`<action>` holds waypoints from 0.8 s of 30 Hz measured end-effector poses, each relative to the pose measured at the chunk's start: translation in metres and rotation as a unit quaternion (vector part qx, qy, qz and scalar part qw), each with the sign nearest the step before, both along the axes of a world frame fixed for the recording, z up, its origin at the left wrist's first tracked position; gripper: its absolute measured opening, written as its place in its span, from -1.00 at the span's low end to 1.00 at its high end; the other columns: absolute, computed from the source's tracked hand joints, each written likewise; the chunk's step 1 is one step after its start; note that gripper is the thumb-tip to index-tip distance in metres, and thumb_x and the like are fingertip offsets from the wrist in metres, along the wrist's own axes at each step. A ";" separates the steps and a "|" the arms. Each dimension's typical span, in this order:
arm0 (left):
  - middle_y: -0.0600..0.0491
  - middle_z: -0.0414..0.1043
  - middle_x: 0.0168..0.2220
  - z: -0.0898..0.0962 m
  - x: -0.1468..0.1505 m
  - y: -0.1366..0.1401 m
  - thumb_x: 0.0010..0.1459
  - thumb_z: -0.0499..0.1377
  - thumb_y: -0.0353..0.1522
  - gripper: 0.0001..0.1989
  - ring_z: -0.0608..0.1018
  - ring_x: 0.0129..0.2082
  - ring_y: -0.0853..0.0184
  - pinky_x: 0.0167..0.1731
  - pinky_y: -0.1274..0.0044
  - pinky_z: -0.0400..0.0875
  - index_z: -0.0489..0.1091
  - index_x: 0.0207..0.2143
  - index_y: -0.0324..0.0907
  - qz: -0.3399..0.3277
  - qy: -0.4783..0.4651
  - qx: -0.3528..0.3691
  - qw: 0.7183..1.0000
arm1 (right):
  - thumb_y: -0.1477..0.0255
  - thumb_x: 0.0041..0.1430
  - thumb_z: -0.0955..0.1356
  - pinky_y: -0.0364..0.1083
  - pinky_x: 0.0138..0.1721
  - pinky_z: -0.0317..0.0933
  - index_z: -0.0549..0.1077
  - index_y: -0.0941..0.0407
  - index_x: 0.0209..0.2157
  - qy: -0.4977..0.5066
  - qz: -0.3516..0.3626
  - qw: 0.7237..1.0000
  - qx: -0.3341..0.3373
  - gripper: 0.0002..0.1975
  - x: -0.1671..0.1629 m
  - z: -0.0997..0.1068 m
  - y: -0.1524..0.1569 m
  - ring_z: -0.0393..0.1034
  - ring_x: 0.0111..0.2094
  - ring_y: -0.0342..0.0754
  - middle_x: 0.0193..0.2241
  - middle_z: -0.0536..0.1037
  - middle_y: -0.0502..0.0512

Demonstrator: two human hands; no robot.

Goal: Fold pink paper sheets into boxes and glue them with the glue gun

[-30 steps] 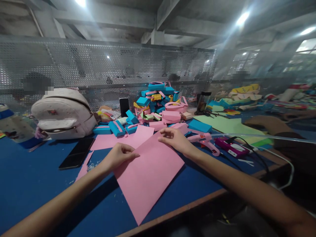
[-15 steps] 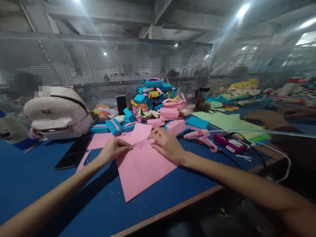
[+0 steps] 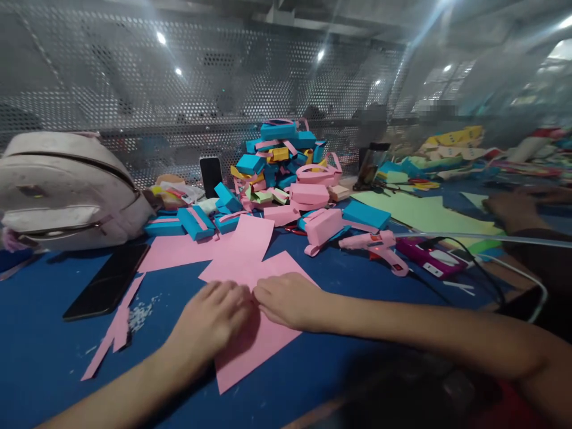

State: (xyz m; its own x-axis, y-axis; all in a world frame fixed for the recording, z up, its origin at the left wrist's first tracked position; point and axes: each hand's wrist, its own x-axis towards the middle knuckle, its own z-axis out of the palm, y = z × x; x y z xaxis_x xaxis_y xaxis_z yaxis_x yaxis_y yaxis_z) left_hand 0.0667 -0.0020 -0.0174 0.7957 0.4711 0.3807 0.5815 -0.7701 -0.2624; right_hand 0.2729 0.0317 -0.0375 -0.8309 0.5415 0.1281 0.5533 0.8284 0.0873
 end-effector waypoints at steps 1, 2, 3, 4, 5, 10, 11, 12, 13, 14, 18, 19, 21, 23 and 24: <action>-0.06 0.55 -0.28 -0.004 0.002 -0.009 0.22 0.07 -0.52 -0.79 0.56 -0.31 0.21 -0.31 0.39 0.47 0.50 -0.23 -0.22 -0.026 -0.022 0.011 0.999 | 0.36 0.35 0.15 -0.07 -0.45 0.13 0.31 0.15 -0.16 -0.003 0.001 1.000 0.000 -0.80 0.000 0.000 0.000 0.41 -0.32 0.01 -0.26 0.48 0.11; -0.09 0.56 -0.23 -0.007 0.002 -0.018 0.23 0.06 -0.53 -0.77 0.57 -0.27 0.22 -0.28 0.41 0.49 0.48 -0.16 -0.26 -0.059 -0.005 -0.003 0.998 | 0.37 0.35 0.15 -0.07 -0.46 0.12 0.31 0.14 -0.17 -0.006 0.000 1.000 0.001 -0.81 0.001 0.000 -0.001 0.41 -0.31 0.01 -0.26 0.48 0.11; -0.13 0.54 -0.11 -0.010 0.001 -0.025 0.26 0.03 -0.51 -0.72 0.57 -0.16 0.19 -0.18 0.40 0.50 0.43 -0.04 -0.29 -0.075 0.019 -0.028 0.997 | 0.39 0.34 0.16 -0.07 -0.47 0.12 0.31 0.14 -0.17 -0.008 -0.002 1.000 0.003 -0.83 0.001 0.000 -0.001 0.41 -0.30 0.01 -0.25 0.48 0.11; -0.13 0.50 -0.02 -0.011 -0.002 -0.032 0.29 -0.02 -0.49 -0.68 0.55 -0.07 0.18 -0.11 0.39 0.49 0.39 0.03 -0.27 -0.091 0.025 -0.042 0.995 | 0.41 0.33 0.18 -0.07 -0.48 0.12 0.30 0.14 -0.17 -0.012 -0.003 1.000 0.005 -0.85 0.001 -0.001 -0.001 0.42 -0.30 0.02 -0.25 0.47 0.10; -0.12 0.44 0.07 -0.011 -0.005 -0.037 0.32 -0.06 -0.47 -0.64 0.51 0.02 0.18 -0.04 0.39 0.47 0.33 0.10 -0.24 -0.093 0.042 -0.062 0.993 | 0.43 0.31 0.19 -0.07 -0.49 0.11 0.30 0.14 -0.17 -0.015 -0.006 1.000 0.007 -0.87 0.001 -0.001 -0.001 0.42 -0.30 0.02 -0.25 0.47 0.10; -0.09 0.29 0.18 -0.003 -0.023 -0.050 0.31 -0.13 -0.46 -0.52 0.44 0.11 0.16 -0.03 0.40 0.48 0.14 0.26 -0.14 -0.084 0.055 -0.108 0.989 | 0.55 0.26 0.19 -0.07 -0.53 0.09 0.28 0.16 -0.19 -0.043 0.002 0.999 0.028 -0.89 0.000 0.001 -0.006 0.41 -0.35 0.02 -0.30 0.47 0.12; -0.08 0.29 0.18 0.000 -0.025 -0.051 0.29 -0.12 -0.47 -0.49 0.45 0.10 0.16 -0.05 0.41 0.49 0.10 0.28 -0.13 -0.082 0.045 -0.118 0.989 | 0.58 0.25 0.18 -0.07 -0.54 0.08 0.28 0.17 -0.18 -0.051 0.012 0.998 0.034 -0.87 0.000 0.002 -0.007 0.40 -0.36 0.02 -0.31 0.47 0.12; -0.06 0.29 0.18 0.002 -0.027 -0.053 0.27 -0.11 -0.48 -0.46 0.46 0.10 0.18 -0.05 0.42 0.50 0.07 0.30 -0.11 -0.080 0.035 -0.129 0.988 | 0.59 0.25 0.17 -0.07 -0.55 0.07 0.27 0.17 -0.18 -0.058 0.023 0.997 0.039 -0.86 -0.001 0.003 -0.008 0.40 -0.37 0.02 -0.32 0.47 0.13; -0.05 0.27 0.18 0.004 -0.028 -0.054 0.25 -0.09 -0.49 -0.43 0.45 0.10 0.19 -0.05 0.43 0.49 0.03 0.31 -0.10 -0.080 0.030 -0.142 0.986 | 0.61 0.25 0.16 -0.08 -0.56 0.06 0.27 0.18 -0.18 -0.064 0.031 0.997 0.041 -0.85 -0.001 0.004 -0.009 0.41 -0.39 0.01 -0.32 0.47 0.13; -0.03 0.26 0.19 0.005 -0.030 -0.056 0.23 -0.08 -0.50 -0.41 0.45 0.10 0.21 -0.04 0.45 0.48 0.01 0.32 -0.10 -0.079 0.026 -0.153 0.985 | 0.61 0.25 0.16 -0.08 -0.57 0.04 0.27 0.18 -0.18 -0.067 0.032 0.996 0.041 -0.84 0.000 0.005 -0.010 0.41 -0.40 0.01 -0.33 0.47 0.13; -0.04 0.24 0.19 0.003 -0.037 -0.065 0.14 -0.01 -0.51 -0.33 0.46 0.09 0.23 -0.03 0.51 0.47 0.00 0.32 -0.17 -0.085 0.011 -0.158 0.984 | 0.49 0.33 0.14 -0.11 -0.57 0.00 0.30 0.17 -0.19 -0.057 -0.014 0.998 0.022 -0.85 0.006 0.005 -0.013 0.45 -0.40 -0.01 -0.31 0.51 0.13; -0.05 0.25 0.18 0.001 -0.039 -0.068 0.12 -0.01 -0.52 -0.32 0.48 0.07 0.22 -0.05 0.51 0.48 0.00 0.32 -0.18 -0.081 0.007 -0.149 0.986 | 0.45 0.34 0.14 -0.11 -0.56 -0.01 0.31 0.17 -0.20 -0.053 -0.035 0.998 0.015 -0.83 0.010 0.004 -0.014 0.46 -0.40 -0.01 -0.31 0.52 0.14; -0.08 0.27 0.17 -0.003 -0.042 -0.075 0.10 -0.05 -0.55 -0.32 0.49 0.05 0.19 -0.09 0.48 0.51 0.02 0.31 -0.22 -0.070 0.004 -0.115 0.991 | 0.40 0.35 0.14 -0.12 -0.55 -0.02 0.32 0.16 -0.20 -0.049 -0.088 0.995 0.005 -0.81 0.020 0.003 -0.018 0.48 -0.38 -0.01 -0.30 0.55 0.15; -0.11 0.24 0.19 -0.005 -0.044 -0.082 0.10 -0.07 -0.55 -0.34 0.48 0.07 0.17 -0.10 0.46 0.52 0.05 0.30 -0.27 -0.058 0.022 -0.091 0.994 | 0.39 0.35 0.15 -0.12 -0.55 -0.05 0.34 0.15 -0.22 -0.052 -0.146 0.988 0.004 -0.80 0.034 0.002 -0.023 0.49 -0.38 0.00 -0.30 0.57 0.14; -0.13 0.22 0.20 -0.006 -0.045 -0.085 0.10 -0.06 -0.54 -0.35 0.47 0.08 0.16 -0.09 0.45 0.52 0.07 0.29 -0.30 -0.054 0.033 -0.088 0.994 | 0.39 0.35 0.15 -0.12 -0.55 -0.05 0.35 0.15 -0.22 -0.056 -0.169 0.984 0.005 -0.80 0.042 0.002 -0.026 0.50 -0.38 0.00 -0.29 0.58 0.14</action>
